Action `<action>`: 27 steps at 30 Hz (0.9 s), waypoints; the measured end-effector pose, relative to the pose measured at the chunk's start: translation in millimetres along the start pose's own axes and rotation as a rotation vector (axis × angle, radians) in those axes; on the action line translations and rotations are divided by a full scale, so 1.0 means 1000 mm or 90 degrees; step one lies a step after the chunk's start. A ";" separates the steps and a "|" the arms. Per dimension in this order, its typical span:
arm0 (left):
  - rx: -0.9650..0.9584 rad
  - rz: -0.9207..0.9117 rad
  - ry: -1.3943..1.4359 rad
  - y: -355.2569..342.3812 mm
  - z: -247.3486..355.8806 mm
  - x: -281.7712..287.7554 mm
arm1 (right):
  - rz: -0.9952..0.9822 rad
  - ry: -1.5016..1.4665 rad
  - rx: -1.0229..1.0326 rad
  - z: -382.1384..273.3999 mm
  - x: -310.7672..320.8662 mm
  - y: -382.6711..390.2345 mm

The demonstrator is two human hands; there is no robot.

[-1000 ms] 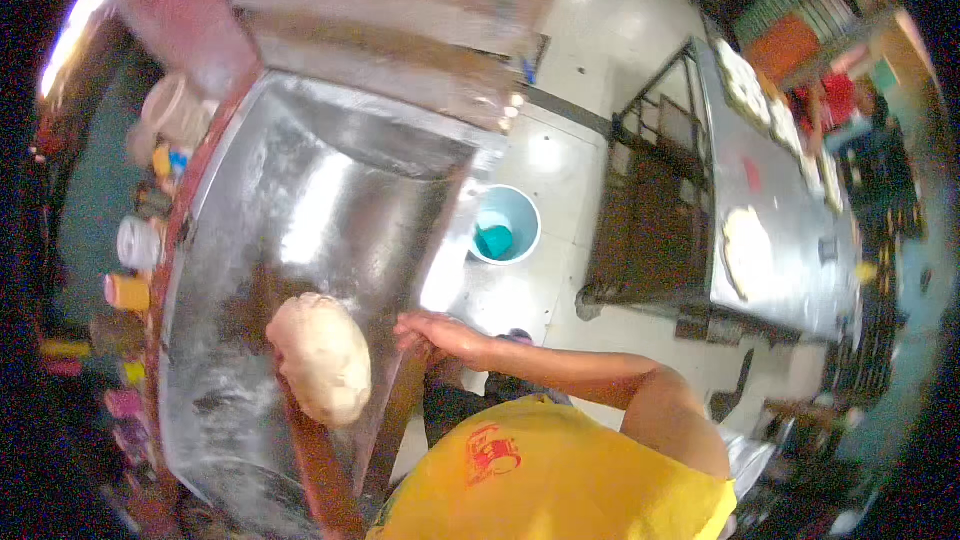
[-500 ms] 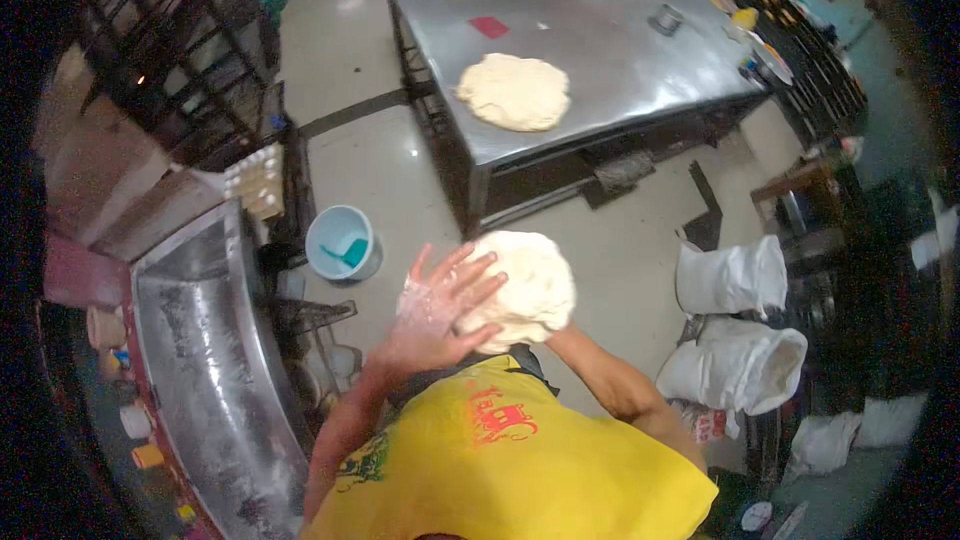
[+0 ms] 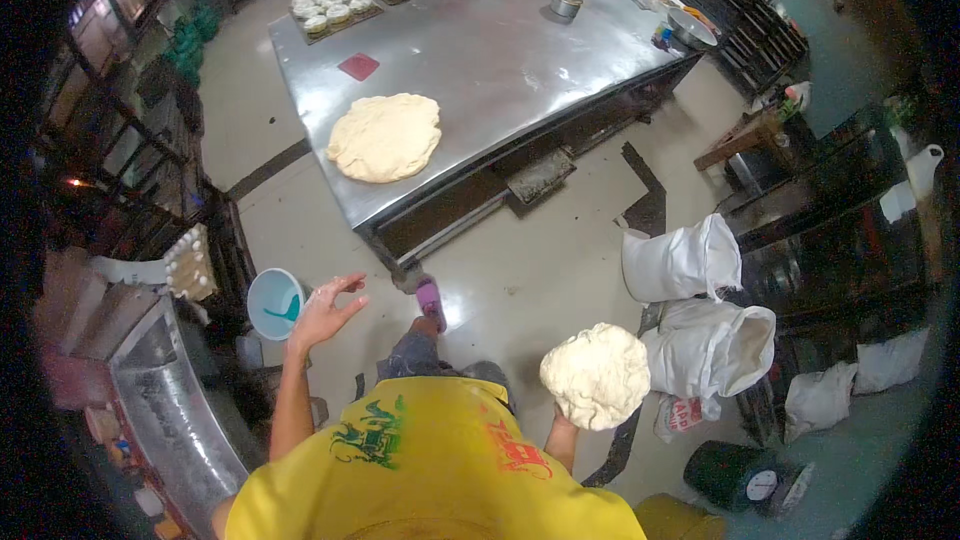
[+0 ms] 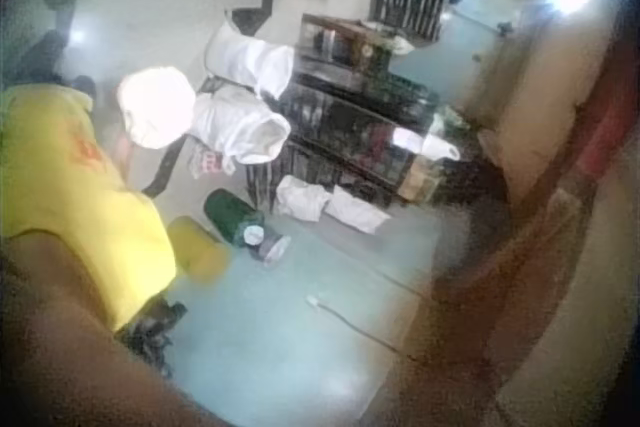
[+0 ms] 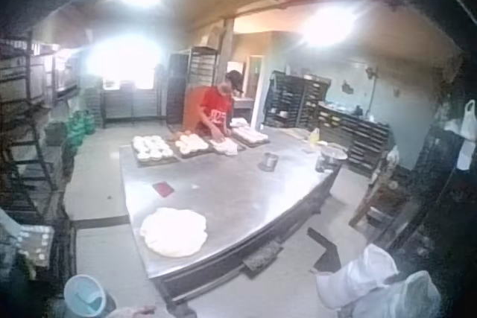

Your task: Mix water with flour in a large trough and knead it into dough, then transfer to a table for further shaping.

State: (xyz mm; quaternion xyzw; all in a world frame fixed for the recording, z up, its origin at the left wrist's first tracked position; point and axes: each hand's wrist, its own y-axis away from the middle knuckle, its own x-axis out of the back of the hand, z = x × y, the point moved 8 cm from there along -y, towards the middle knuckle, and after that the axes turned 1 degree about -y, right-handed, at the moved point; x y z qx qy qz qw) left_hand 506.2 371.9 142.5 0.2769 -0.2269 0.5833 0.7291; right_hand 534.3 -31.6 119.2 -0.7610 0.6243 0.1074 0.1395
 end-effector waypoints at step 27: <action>-0.048 0.205 0.061 -0.500 0.090 -0.060 | -0.183 0.379 -0.286 0.068 0.064 -0.514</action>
